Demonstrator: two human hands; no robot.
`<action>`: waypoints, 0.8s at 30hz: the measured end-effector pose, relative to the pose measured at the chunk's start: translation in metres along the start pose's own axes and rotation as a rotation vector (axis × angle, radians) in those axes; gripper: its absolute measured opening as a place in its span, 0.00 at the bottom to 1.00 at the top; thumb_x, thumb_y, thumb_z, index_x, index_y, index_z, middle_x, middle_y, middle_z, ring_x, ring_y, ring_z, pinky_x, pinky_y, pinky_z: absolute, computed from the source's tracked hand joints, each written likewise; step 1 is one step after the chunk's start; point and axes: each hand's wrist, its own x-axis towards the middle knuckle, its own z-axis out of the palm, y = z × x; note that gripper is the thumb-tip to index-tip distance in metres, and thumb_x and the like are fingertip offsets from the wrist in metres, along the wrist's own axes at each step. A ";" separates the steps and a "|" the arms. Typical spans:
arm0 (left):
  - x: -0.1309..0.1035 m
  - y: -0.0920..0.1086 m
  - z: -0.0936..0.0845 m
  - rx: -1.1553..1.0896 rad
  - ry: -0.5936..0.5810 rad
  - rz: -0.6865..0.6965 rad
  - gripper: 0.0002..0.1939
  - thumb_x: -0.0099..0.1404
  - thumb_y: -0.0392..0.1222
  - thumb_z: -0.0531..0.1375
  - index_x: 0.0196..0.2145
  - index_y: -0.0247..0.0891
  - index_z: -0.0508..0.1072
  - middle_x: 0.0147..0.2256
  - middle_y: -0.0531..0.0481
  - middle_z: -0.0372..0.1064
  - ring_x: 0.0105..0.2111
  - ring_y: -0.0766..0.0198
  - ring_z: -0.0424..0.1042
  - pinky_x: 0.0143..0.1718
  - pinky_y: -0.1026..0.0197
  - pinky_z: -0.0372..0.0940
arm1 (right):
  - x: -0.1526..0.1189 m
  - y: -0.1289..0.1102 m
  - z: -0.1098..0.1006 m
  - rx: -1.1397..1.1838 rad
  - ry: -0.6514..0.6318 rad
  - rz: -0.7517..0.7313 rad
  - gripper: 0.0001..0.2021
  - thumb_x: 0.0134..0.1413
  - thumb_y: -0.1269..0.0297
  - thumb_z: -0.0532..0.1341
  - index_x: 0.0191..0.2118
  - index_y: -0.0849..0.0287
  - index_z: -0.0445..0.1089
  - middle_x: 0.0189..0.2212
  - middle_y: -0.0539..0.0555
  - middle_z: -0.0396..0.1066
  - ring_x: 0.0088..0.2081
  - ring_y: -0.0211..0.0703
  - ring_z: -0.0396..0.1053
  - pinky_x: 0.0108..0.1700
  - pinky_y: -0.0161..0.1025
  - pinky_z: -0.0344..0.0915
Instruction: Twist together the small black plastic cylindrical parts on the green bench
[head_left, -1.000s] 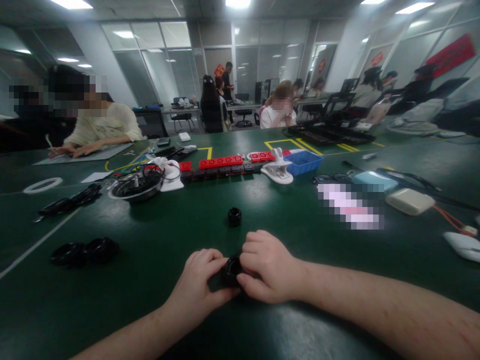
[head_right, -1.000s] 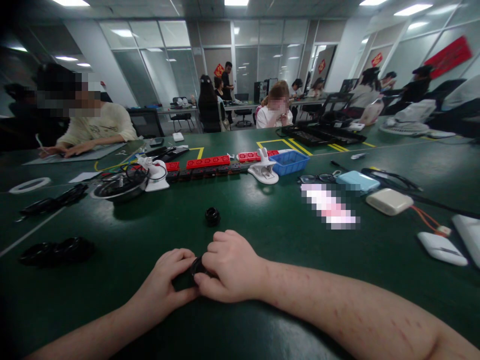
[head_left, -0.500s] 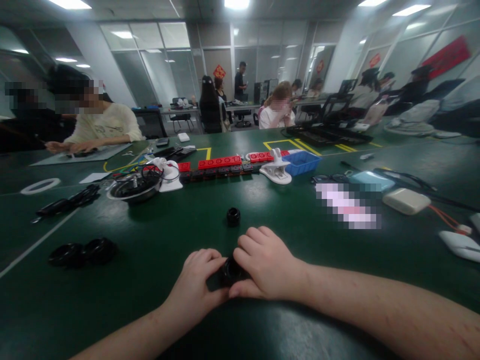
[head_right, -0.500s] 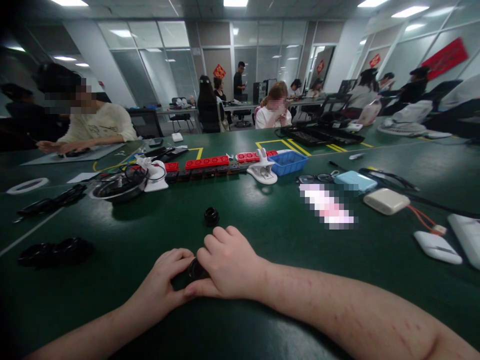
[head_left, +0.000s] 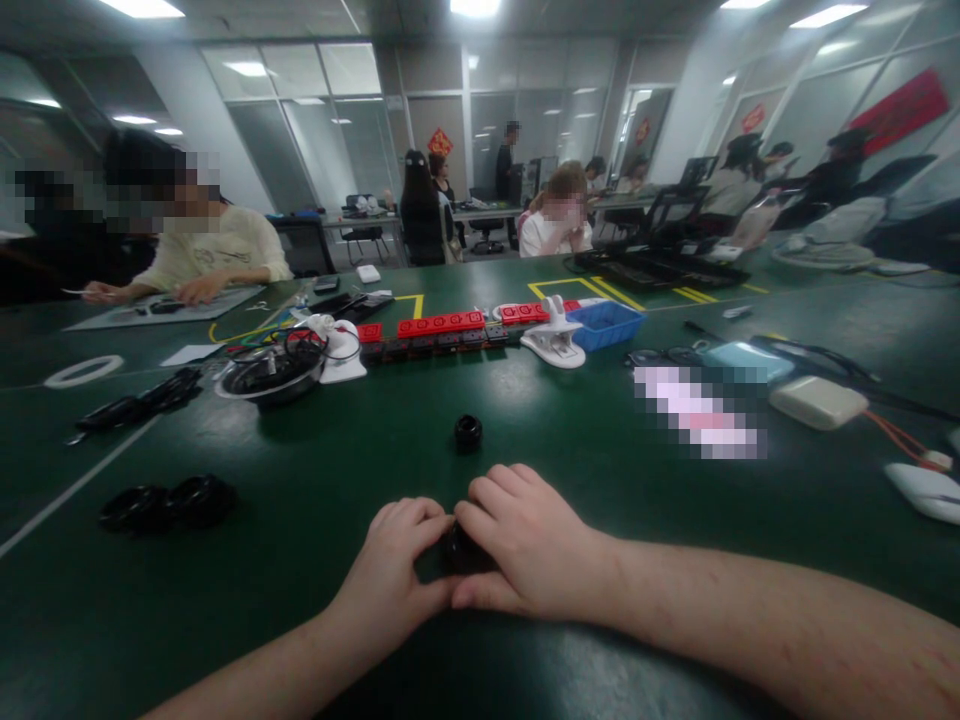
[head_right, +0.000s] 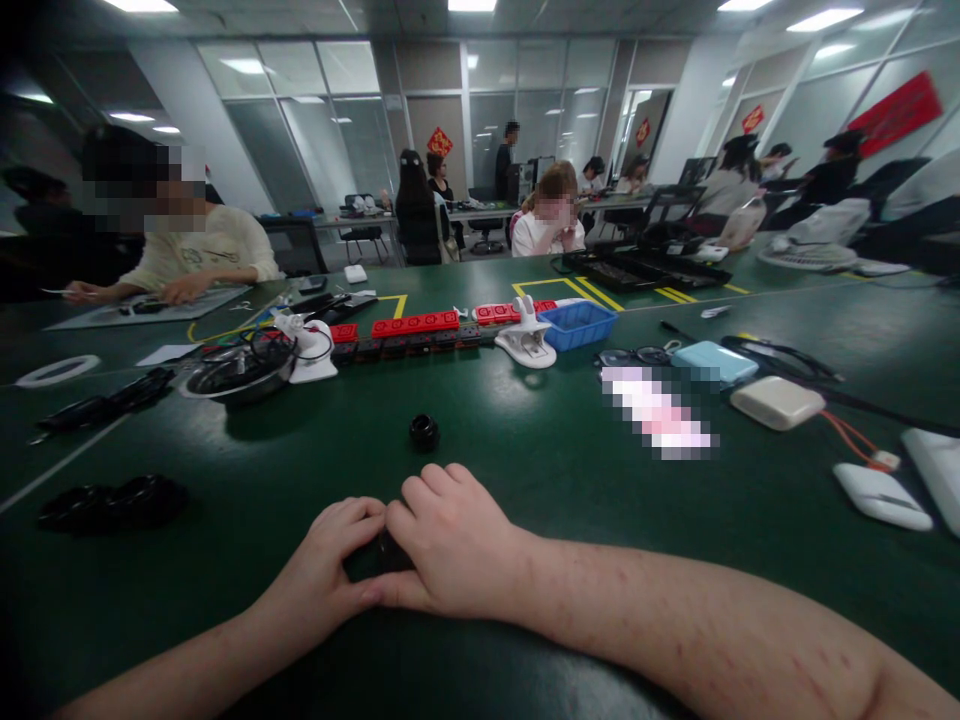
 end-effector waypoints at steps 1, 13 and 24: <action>0.000 -0.001 0.000 -0.001 0.001 0.004 0.13 0.49 0.47 0.63 0.31 0.39 0.69 0.34 0.50 0.64 0.35 0.57 0.62 0.38 0.54 0.58 | 0.000 -0.001 0.000 0.011 -0.001 -0.007 0.29 0.54 0.40 0.42 0.35 0.62 0.65 0.30 0.55 0.62 0.32 0.44 0.55 0.33 0.41 0.54; -0.001 -0.004 0.004 0.000 0.033 0.029 0.10 0.51 0.46 0.62 0.30 0.39 0.69 0.34 0.51 0.64 0.35 0.58 0.62 0.38 0.55 0.58 | -0.001 -0.009 -0.022 0.165 -0.126 0.046 0.16 0.54 0.62 0.54 0.46 0.64 0.63 0.37 0.58 0.63 0.38 0.45 0.58 0.40 0.42 0.57; -0.001 0.000 0.002 0.010 0.020 0.028 0.12 0.54 0.51 0.60 0.30 0.39 0.69 0.34 0.50 0.64 0.35 0.58 0.62 0.38 0.55 0.58 | -0.001 -0.006 -0.019 0.183 -0.141 0.034 0.16 0.51 0.66 0.57 0.46 0.65 0.64 0.37 0.58 0.63 0.38 0.44 0.59 0.40 0.41 0.59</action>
